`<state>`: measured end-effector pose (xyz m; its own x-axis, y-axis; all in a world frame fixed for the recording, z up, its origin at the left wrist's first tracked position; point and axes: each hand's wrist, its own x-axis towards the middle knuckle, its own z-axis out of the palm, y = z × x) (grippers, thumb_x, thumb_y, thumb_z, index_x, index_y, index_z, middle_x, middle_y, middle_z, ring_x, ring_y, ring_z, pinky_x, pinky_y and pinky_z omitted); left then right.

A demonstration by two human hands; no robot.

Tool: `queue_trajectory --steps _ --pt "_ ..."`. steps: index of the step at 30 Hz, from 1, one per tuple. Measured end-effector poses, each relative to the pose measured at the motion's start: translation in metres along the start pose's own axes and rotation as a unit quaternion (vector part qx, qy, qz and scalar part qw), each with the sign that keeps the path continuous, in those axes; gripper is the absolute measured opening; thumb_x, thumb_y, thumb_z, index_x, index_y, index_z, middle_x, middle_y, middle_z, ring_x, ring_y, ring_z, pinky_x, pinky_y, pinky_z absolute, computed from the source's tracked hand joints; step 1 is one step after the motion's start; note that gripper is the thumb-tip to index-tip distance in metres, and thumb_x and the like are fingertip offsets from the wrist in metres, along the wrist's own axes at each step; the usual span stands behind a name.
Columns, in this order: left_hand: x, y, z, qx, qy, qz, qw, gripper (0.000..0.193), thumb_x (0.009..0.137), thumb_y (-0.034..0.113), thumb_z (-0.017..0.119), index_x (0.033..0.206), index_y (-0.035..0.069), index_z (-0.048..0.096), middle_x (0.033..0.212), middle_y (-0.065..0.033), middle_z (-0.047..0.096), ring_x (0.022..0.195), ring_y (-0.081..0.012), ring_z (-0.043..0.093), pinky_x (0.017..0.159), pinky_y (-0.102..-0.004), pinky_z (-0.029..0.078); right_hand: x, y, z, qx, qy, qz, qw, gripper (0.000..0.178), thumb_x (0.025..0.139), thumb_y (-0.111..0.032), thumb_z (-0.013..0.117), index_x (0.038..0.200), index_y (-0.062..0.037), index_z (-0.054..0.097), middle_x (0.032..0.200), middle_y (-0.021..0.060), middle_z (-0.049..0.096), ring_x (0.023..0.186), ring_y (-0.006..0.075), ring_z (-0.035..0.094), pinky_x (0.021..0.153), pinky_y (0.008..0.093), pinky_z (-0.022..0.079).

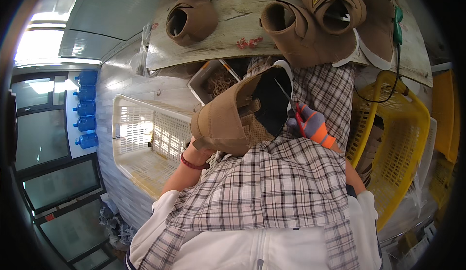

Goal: The person repeatedly picks up brown shoe uppers from a table and uses shears to trim the inner lining or edges. Trimmed pieces fall into a white basket below. The person handles each upper one at a time, rotates it as needed, and places it back on the table after trimming.

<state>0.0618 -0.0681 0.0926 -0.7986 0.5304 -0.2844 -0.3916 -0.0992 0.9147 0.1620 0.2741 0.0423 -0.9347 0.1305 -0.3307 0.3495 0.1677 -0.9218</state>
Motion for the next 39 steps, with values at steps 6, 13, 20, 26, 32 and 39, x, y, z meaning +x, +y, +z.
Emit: queue_trajectory --steps 6,13,20,26,32,39 --pt "-0.016 0.149 -0.011 -0.019 0.078 0.146 0.986 0.041 0.097 0.006 0.047 0.137 0.002 0.050 0.136 -0.0151 0.053 0.119 -0.0233 0.057 0.102 -0.0361 0.046 -0.001 -0.010 0.004 0.181 -0.032 0.048 0.982 0.040 0.087 -0.013 0.072 0.118 0.0055 0.056 0.094 0.0081 0.068 0.078 0.0137 0.065 0.068 0.0256 0.053" --pt "0.056 0.234 -0.007 0.463 0.263 0.295 0.794 0.049 0.088 -0.004 0.047 0.136 0.007 0.055 0.125 -0.0155 0.063 0.111 -0.0226 0.062 0.098 -0.0310 0.047 0.018 0.039 0.017 0.214 0.003 0.015 0.977 0.042 0.099 -0.021 0.054 0.130 0.0053 0.046 0.110 0.0162 0.060 0.084 0.0236 0.065 0.074 0.0344 0.059" --pt "0.259 0.243 -0.031 0.748 0.236 0.194 0.588 0.050 0.083 0.002 0.044 0.128 0.018 0.061 0.115 -0.0223 0.065 0.108 -0.0379 0.062 0.092 -0.0438 0.050 0.013 0.016 0.019 0.212 0.027 0.094 0.972 0.038 0.098 -0.020 0.052 0.128 0.0038 0.047 0.104 0.0140 0.060 0.084 0.0229 0.063 0.074 0.0333 0.057" --pt "0.287 0.278 -0.068 0.734 0.127 0.129 0.654 0.046 0.083 0.005 0.046 0.124 0.016 0.065 0.113 -0.0218 0.066 0.106 -0.0384 0.063 0.091 -0.0415 0.050 0.006 -0.011 0.016 -0.016 -0.027 0.044 0.999 0.041 0.101 -0.021 0.050 0.131 0.0069 0.046 0.108 0.0156 0.062 0.084 0.0262 0.067 0.078 0.0370 0.061" --pt "0.212 0.287 -0.061 0.680 0.103 0.092 0.720 0.061 0.078 -0.008 0.039 0.129 0.017 0.062 0.110 -0.0165 0.069 0.107 -0.0307 0.065 0.097 -0.0357 0.048 -0.001 -0.024 0.013 -0.165 0.025 0.035 0.985 0.064 0.079 -0.043 0.078 0.120 0.0011 0.057 0.086 0.0112 0.069 0.078 0.0222 0.067 0.068 0.0318 0.053" --pt "0.225 0.296 -0.030 0.701 -0.008 0.100 0.706 0.070 0.068 -0.011 0.045 0.131 0.018 0.060 0.125 -0.0156 0.063 0.113 -0.0301 0.061 0.099 -0.0341 0.046 -0.004 -0.034 0.013 -0.199 0.009 0.097 0.975 0.077 0.072 -0.059 0.078 0.118 -0.0002 0.059 0.084 0.0117 0.069 0.075 0.0234 0.067 0.068 0.0319 0.053"
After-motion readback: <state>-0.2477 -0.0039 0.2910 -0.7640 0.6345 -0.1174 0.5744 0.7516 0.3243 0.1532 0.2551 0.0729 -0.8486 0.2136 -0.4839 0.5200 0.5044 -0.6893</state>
